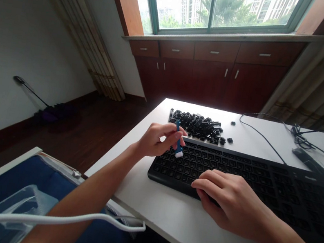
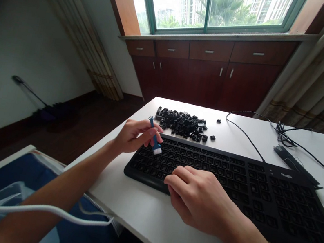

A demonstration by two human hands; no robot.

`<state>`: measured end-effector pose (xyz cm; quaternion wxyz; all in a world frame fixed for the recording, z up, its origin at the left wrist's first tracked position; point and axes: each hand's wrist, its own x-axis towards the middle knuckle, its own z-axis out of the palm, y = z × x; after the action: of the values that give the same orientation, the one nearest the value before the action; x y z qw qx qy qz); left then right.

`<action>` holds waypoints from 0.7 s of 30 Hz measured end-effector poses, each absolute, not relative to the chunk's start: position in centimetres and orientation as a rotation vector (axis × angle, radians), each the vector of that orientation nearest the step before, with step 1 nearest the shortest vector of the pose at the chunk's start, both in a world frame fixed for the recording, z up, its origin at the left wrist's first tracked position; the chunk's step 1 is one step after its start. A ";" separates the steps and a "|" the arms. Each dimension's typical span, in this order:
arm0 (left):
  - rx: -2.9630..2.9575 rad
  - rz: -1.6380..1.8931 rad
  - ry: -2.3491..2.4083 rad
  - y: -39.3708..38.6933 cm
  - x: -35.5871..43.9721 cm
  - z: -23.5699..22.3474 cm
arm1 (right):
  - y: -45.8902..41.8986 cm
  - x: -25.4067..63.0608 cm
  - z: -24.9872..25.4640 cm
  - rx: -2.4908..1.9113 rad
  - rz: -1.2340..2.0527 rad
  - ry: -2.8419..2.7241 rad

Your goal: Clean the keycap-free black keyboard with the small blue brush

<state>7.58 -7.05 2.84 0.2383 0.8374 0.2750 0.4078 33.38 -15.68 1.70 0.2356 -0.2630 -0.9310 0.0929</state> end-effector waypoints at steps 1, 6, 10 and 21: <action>2.321 1.085 0.761 -7.0 7.6 2.8 | -15.7 33.4 1.7 -0.724 0.262 -2.558; 2.640 1.076 0.765 -6.7 7.0 3.1 | -15.7 33.4 1.6 -0.732 0.312 -2.575; 2.635 1.172 0.769 -6.7 6.8 3.2 | -15.7 33.4 1.6 -0.739 0.321 -2.580; 2.481 1.227 0.750 -6.7 7.2 2.9 | -15.7 33.3 1.7 -0.731 0.280 -2.569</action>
<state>7.21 -6.73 2.90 0.1366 0.8570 0.2593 0.4238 33.32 -15.68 1.72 0.2259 -0.2650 -0.9319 0.1016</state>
